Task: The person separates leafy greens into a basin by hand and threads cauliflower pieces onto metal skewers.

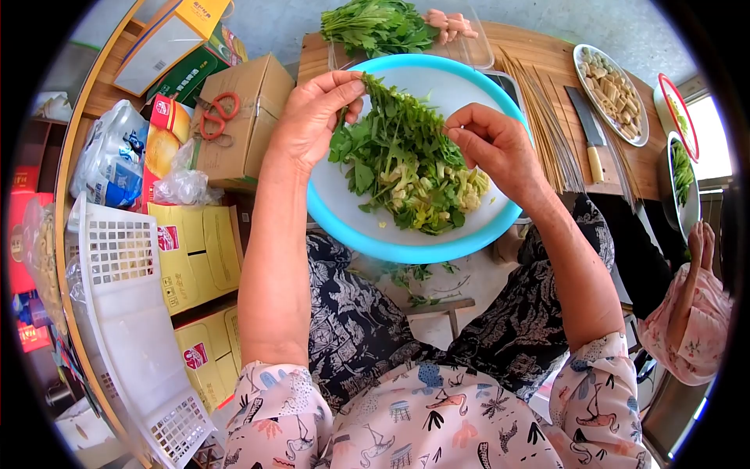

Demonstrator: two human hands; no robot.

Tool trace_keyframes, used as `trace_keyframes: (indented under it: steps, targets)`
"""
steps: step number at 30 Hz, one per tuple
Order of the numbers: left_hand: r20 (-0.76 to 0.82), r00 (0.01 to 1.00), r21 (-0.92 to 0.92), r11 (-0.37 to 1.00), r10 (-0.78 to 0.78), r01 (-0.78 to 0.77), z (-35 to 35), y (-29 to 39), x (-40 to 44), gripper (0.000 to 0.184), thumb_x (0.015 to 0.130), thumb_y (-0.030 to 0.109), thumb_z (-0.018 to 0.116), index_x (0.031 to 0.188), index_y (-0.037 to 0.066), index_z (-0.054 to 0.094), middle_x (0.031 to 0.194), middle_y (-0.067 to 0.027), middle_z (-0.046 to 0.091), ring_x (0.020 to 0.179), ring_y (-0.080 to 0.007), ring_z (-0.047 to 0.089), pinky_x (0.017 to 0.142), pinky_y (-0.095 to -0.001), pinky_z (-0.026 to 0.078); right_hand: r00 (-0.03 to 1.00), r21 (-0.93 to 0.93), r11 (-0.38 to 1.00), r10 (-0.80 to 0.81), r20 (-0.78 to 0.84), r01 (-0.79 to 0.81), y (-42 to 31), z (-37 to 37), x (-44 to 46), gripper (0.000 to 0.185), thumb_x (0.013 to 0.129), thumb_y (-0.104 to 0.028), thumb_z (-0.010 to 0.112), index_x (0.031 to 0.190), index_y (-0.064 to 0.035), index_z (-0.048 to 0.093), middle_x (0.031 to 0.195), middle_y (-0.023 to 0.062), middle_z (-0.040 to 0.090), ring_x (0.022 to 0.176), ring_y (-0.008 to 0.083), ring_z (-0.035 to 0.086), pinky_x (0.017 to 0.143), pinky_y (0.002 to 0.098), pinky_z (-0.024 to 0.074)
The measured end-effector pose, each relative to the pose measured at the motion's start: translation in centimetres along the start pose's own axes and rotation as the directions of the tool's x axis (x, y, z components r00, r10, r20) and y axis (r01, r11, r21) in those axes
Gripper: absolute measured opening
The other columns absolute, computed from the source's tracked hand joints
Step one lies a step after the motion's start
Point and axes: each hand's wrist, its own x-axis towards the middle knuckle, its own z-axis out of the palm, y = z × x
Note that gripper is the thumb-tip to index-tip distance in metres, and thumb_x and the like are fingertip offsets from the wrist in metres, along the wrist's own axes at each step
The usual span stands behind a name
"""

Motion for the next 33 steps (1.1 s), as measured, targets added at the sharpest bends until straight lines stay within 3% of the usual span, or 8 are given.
trace_keyframes:
  steps: [2,4,8,10,16,20,22,33]
  targets:
    - [-0.019,0.999,0.121,0.992,0.048,-0.046,-0.1,-0.2,0.1,0.021,0.087,0.012,0.065,0.105,0.0,0.061,0.087,-0.0036,0.063,0.077,-0.0109,0.054,0.07,-0.0252,0.043,1.0,0.014,1.0,0.005,0.003,-0.005,0.2,0.0,0.1,0.009,0.091,-0.009,0.058,0.089,0.0,0.059,0.06,-0.0023,0.051,0.053,0.0041,0.046,0.048,0.0212,0.037]
    - [-0.035,0.997,0.125,0.99,0.065,-0.06,0.1,-0.3,0.1,0.023,0.088,0.013,0.065,0.107,0.001,0.061,0.092,-0.0036,0.064,0.083,-0.0112,0.056,0.075,-0.026,0.044,0.999,0.17,0.985,0.021,0.032,-0.026,0.4,-0.2,0.3,0.009,0.091,-0.009,0.058,0.089,-0.0007,0.06,0.059,-0.0037,0.05,0.052,0.0032,0.043,0.046,0.0198,0.0346]
    - [-0.008,0.997,0.078,0.994,0.081,-0.08,0.3,-0.4,0.3,0.027,0.088,0.013,0.064,0.112,0.001,0.061,0.105,-0.0039,0.064,0.097,-0.0122,0.057,0.088,-0.0288,0.044,0.986,0.256,0.955,0.128,0.104,-0.151,-0.9,-1.0,0.4,0.011,0.092,-0.012,0.058,0.09,-0.0022,0.062,0.059,-0.0046,0.049,0.05,0.0024,0.041,0.044,0.0186,0.0301]
    - [0.029,0.995,0.063,0.993,0.094,-0.096,0.6,-0.4,0.4,0.028,0.088,0.013,0.065,0.113,0.001,0.06,0.106,-0.0037,0.064,0.098,-0.0121,0.057,0.09,-0.0294,0.044,0.968,0.307,0.919,0.22,0.118,-0.246,-1.0,-1.1,0.3,0.013,0.094,-0.016,0.056,0.094,-0.0053,0.062,0.058,-0.0055,0.047,0.045,-0.0002,0.034,0.039,0.0159,0.023]
    - [0.129,0.985,0.105,0.986,0.115,-0.128,1.5,-0.3,0.5,0.027,0.087,0.013,0.065,0.111,0.001,0.062,0.104,-0.0033,0.065,0.097,-0.0109,0.057,0.091,-0.0269,0.043,0.946,0.361,0.878,0.26,0.191,-0.314,-1.5,-1.3,0.3,0.013,0.094,-0.018,0.057,0.093,-0.0064,0.063,0.058,-0.0055,0.048,0.044,0.0001,0.033,0.039,0.0159,0.0225]
    - [0.098,0.989,0.05,0.992,0.107,-0.113,1.5,-0.4,0.6,0.022,0.087,0.013,0.066,0.105,0.002,0.064,0.098,-0.0029,0.066,0.091,-0.0097,0.059,0.087,-0.0238,0.044,0.963,0.213,0.947,0.206,0.172,-0.24,-1.4,-1.8,0.5,0.012,0.092,-0.014,0.057,0.094,-0.003,0.061,0.062,-0.003,0.053,0.05,0.0023,0.042,0.043,0.0173,0.0304]
    - [0.057,0.993,0.039,0.993,0.106,-0.108,1.3,-0.4,0.7,0.021,0.086,0.013,0.067,0.104,0.002,0.064,0.098,-0.003,0.067,0.09,-0.0096,0.059,0.086,-0.0239,0.045,0.999,-0.081,0.997,0.005,0.032,-0.002,-1.0,-1.6,0.5,0.01,0.091,-0.011,0.058,0.092,-0.0012,0.061,0.064,-0.0029,0.052,0.055,0.004,0.046,0.05,0.0192,0.0367]
    - [0.04,0.998,0.085,0.995,0.056,-0.059,1.2,-0.2,0.4,0.021,0.085,0.011,0.068,0.102,-0.001,0.065,0.098,-0.0063,0.068,0.09,-0.0113,0.06,0.084,-0.0253,0.046,1.0,-0.025,1.0,0.007,0.022,-0.007,-0.4,-2.0,0.7,0.01,0.09,-0.008,0.058,0.087,0.0,0.062,0.067,-0.0022,0.053,0.059,0.0047,0.047,0.055,0.0208,0.0399]
